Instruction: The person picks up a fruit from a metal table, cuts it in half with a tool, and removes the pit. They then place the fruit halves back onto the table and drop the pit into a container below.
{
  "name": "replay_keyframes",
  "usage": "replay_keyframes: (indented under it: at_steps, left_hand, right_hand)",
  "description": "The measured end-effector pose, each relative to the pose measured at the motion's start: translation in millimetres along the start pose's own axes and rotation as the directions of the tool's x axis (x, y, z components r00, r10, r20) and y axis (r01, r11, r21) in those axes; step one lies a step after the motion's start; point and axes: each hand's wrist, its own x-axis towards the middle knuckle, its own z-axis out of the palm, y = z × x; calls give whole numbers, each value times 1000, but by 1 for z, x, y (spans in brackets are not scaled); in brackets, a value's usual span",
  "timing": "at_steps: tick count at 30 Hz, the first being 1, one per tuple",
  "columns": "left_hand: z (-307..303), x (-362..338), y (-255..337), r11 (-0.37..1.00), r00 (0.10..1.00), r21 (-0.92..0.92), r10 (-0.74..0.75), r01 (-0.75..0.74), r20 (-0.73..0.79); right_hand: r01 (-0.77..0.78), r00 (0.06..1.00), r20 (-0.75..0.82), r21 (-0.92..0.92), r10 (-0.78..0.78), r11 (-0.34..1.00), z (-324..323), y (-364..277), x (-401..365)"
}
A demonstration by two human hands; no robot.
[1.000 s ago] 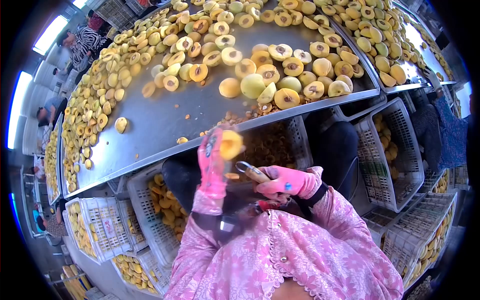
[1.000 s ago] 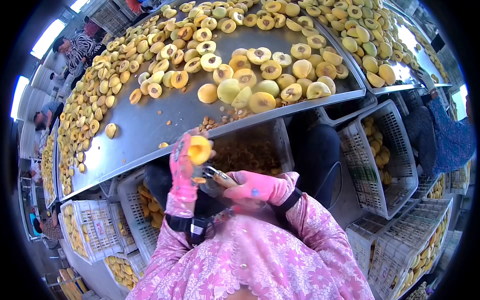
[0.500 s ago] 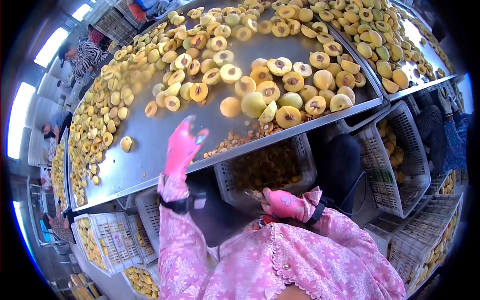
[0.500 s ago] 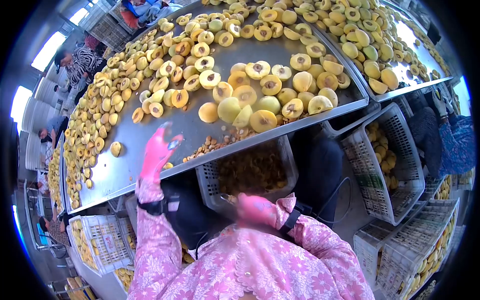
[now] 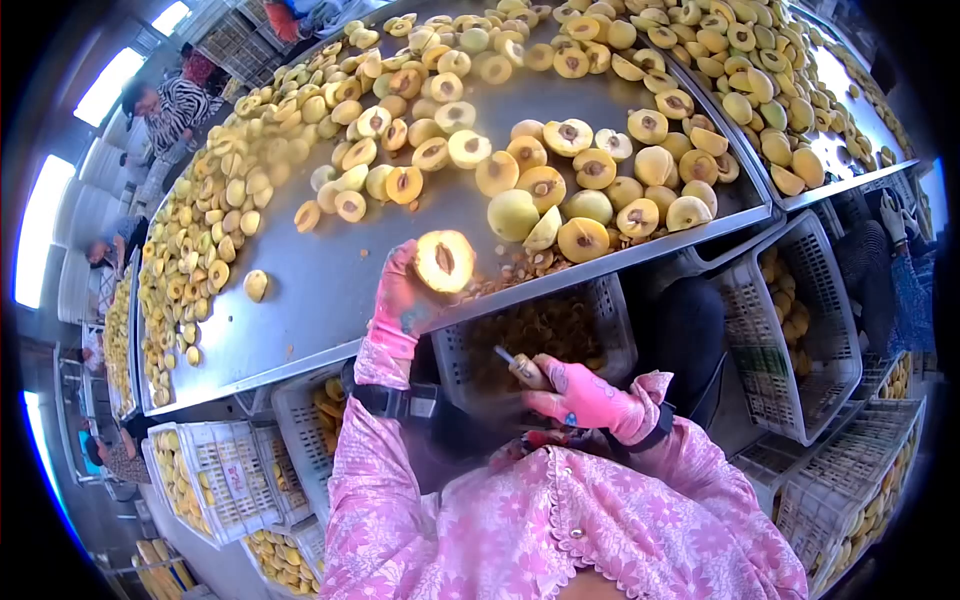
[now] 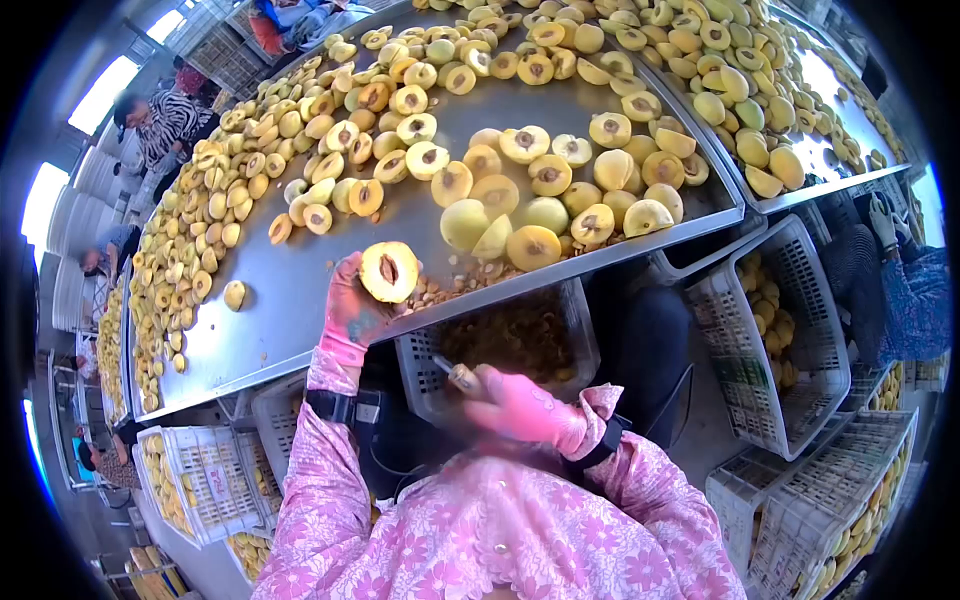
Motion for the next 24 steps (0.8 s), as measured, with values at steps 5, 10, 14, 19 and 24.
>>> replay_keyframes:
  at_steps: [5, 10, 14, 19, 24]
  left_hand:
    - [42, -66, -19, 990, 987, 10, -140, 140, 81]
    - [54, -90, -38, 982, 982, 5, -188, 188, -18]
    - [51, -101, -50, 983, 989, 112, -139, 143, -44]
    - [67, -110, -61, 976, 981, 203, -34, 74, -193]
    - [59, -111, -64, 970, 994, 242, -8, 35, -111]
  right_hand:
    - [29, 992, -122, 129, -13, 991, 2, -34, -8]
    - [61, 983, -178, 98, -43, 993, 7, -44, -15]
    - [154, 964, -215, -14, -153, 988, 12, -41, -15]
    - [236, 931, -224, -232, -288, 944, 14, -49, -18]
    - [180, 913, -304, -299, -272, 937, 23, -29, -13]
